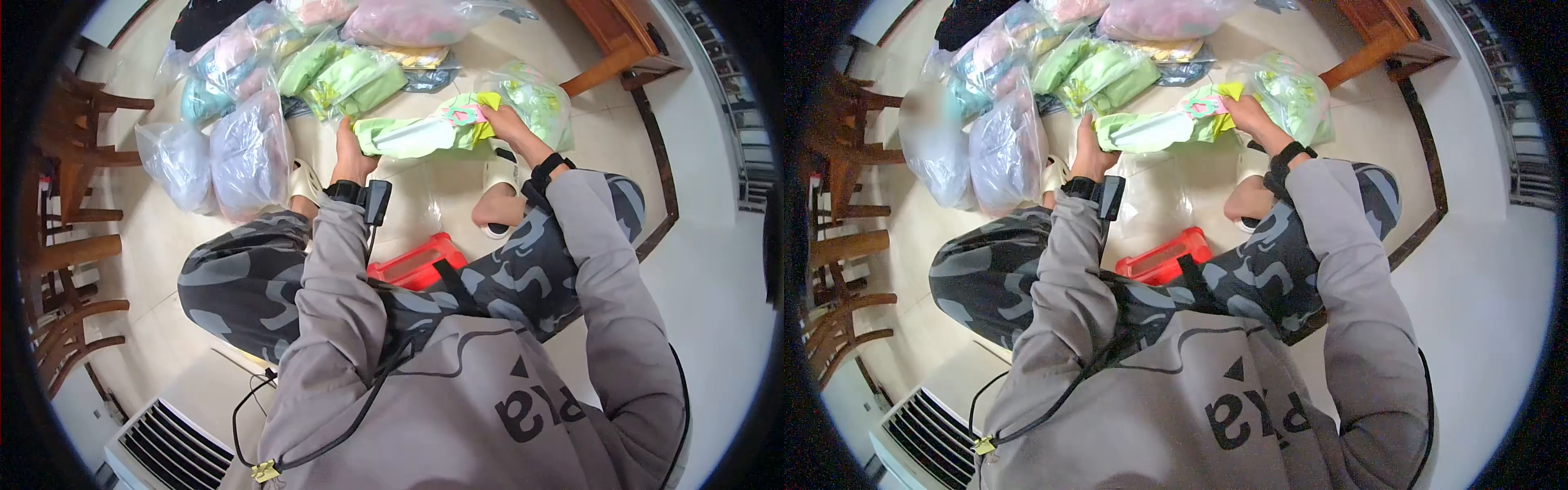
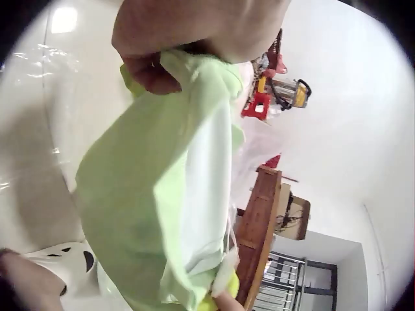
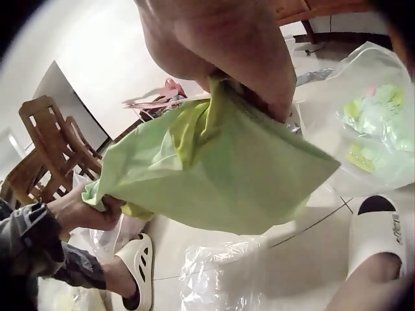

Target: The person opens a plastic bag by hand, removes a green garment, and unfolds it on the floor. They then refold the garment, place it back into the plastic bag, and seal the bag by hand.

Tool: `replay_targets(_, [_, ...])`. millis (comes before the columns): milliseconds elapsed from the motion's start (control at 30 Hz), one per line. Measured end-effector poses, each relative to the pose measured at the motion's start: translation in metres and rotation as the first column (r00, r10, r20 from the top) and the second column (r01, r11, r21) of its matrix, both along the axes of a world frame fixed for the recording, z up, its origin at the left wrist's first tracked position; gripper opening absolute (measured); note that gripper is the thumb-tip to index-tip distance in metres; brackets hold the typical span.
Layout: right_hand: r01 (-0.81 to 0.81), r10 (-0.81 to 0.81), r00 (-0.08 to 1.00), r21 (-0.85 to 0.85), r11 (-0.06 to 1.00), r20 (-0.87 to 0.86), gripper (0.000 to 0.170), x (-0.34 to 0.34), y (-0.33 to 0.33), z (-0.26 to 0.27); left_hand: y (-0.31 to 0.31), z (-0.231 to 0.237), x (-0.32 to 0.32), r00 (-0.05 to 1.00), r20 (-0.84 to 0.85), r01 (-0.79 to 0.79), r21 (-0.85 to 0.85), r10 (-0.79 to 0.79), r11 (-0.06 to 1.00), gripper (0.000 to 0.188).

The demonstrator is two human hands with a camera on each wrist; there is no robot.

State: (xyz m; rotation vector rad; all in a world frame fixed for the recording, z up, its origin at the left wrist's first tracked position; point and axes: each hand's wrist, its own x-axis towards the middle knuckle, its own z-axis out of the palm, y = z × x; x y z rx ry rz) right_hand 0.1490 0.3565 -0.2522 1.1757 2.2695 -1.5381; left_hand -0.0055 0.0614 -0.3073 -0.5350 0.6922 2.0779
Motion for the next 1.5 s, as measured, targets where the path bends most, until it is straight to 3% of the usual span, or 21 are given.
replay_targets(100, [0.128, -0.121, 0.992, -0.206, 0.97, 0.048, 0.037, -0.001, -0.01, 0.022, 0.01, 0.027, -0.005, 0.997, -0.005, 0.082, 0.018, -0.082, 0.996, 0.027])
replay_targets(200, [0.281, -0.283, 0.956, -0.493, 0.824, 0.072, 0.035, -0.006, 0.002, 0.023, 0.014, 0.036, -0.01, 0.99, -0.137, 0.008, -0.14, -0.027, 0.99, 0.02])
replay_targets(300, [0.232, -0.308, 0.947, -0.465, 0.854, -0.094, 0.033, -0.007, 0.007, 0.03, 0.01, 0.045, -0.014, 0.984, -0.175, -0.048, -0.177, 0.016, 0.983, 0.021])
replay_targets(400, [0.214, -0.305, 0.943, -0.462, 0.86, -0.13, 0.033, -0.019, 0.01, 0.038, 0.006, 0.042, -0.034, 0.979, -0.202, -0.081, -0.196, 0.041, 0.977, 0.024])
replay_targets(533, [0.258, -0.376, 0.913, -0.487, 0.835, -0.161, 0.024, -0.04, 0.012, 0.039, 0.007, 0.076, -0.046, 0.952, -0.304, -0.123, -0.306, 0.025, 0.944, 0.026])
replay_targets(667, [0.308, -0.463, 0.87, -0.544, 0.78, -0.172, 0.016, -0.071, 0.015, 0.044, 0.012, 0.1, -0.074, 0.936, -0.347, -0.068, -0.353, -0.063, 0.933, 0.025])
replay_targets(833, [0.272, -0.469, 0.838, -0.53, 0.803, -0.281, 0.015, -0.115, 0.028, 0.074, 0.016, 0.11, -0.15, 0.876, -0.48, -0.065, -0.235, -0.058, 0.97, 0.024])
replay_targets(900, [0.185, -0.405, 0.844, -0.518, 0.835, -0.351, 0.015, -0.122, 0.035, 0.088, 0.012, 0.14, -0.15, 0.795, -0.605, -0.131, -0.242, -0.044, 0.961, 0.026])
replay_targets(1000, [0.07, -0.357, 0.829, -0.552, 0.831, -0.431, 0.016, -0.123, 0.046, 0.078, 0.002, 0.157, -0.141, 0.772, -0.632, -0.2, -0.138, 0.069, 0.97, 0.027])
replay_targets(1033, [0.034, -0.348, 0.821, -0.569, 0.821, -0.453, 0.016, -0.122, 0.049, 0.073, -0.003, 0.152, -0.137, 0.782, -0.619, -0.203, -0.14, 0.075, 0.969, 0.027])
replay_targets(1067, [0.08, -0.392, 0.806, -0.574, 0.815, -0.444, 0.014, -0.104, 0.011, 0.097, -0.011, 0.136, -0.132, 0.795, -0.602, -0.206, -0.146, 0.078, 0.968, 0.028])
replay_targets(1100, [0.125, -0.432, 0.809, -0.601, 0.789, -0.399, 0.014, -0.093, 0.003, 0.084, -0.019, 0.113, -0.127, 0.809, -0.583, -0.209, -0.155, 0.082, 0.966, 0.028])
replay_targets(1167, [0.218, -0.507, 0.808, -0.647, 0.731, -0.3, 0.013, -0.071, -0.01, 0.032, -0.035, 0.044, -0.114, 0.825, -0.555, -0.209, -0.121, 0.108, 0.97, 0.036])
replay_targets(1233, [0.288, -0.477, 0.864, -0.622, 0.728, -0.159, 0.014, -0.039, -0.024, -0.029, -0.052, 0.003, -0.07, 0.897, -0.443, -0.164, -0.306, 0.012, 0.938, 0.04])
replay_targets(1300, [0.319, -0.382, 0.923, -0.485, 0.814, -0.035, 0.017, -0.001, -0.043, -0.09, -0.08, -0.076, -0.043, 0.932, -0.314, 0.014, -0.468, -0.181, 0.884, 0.039])
replay_targets(1333, [0.302, -0.316, 0.948, -0.447, 0.842, 0.046, 0.018, 0.02, -0.048, -0.124, -0.084, -0.061, -0.008, 0.915, -0.28, 0.051, -0.635, -0.292, 0.771, 0.036])
replay_targets(1367, [0.279, -0.248, 0.96, -0.413, 0.867, 0.129, 0.019, 0.04, -0.053, -0.152, -0.102, -0.11, 0.002, 0.84, -0.265, 0.076, -0.807, -0.473, 0.586, 0.032])
replay_targets(1400, [0.283, -0.223, 0.955, -0.378, 0.881, 0.197, 0.018, 0.057, -0.062, -0.168, -0.117, -0.148, 0.016, 0.857, -0.115, 0.18, -0.847, -0.503, 0.501, 0.03])
replay_targets(1433, [0.281, -0.195, 0.944, -0.342, 0.897, 0.265, 0.018, 0.072, -0.067, -0.187, -0.12, -0.146, 0.036, 0.848, -0.046, 0.243, -0.851, -0.527, 0.465, 0.029])
replay_targets(1467, [0.088, -0.049, 0.989, -0.278, 0.957, 0.142, 0.018, 0.101, -0.059, -0.256, -0.124, -0.14, 0.052, 0.811, 0.009, 0.284, -0.881, -0.585, 0.38, 0.03])
replay_targets(1500, [0.215, -0.148, 0.961, -0.291, 0.932, 0.234, 0.017, 0.102, -0.074, -0.227, -0.136, -0.17, 0.058, 0.744, 0.147, 0.401, -0.878, -0.651, 0.26, 0.033])
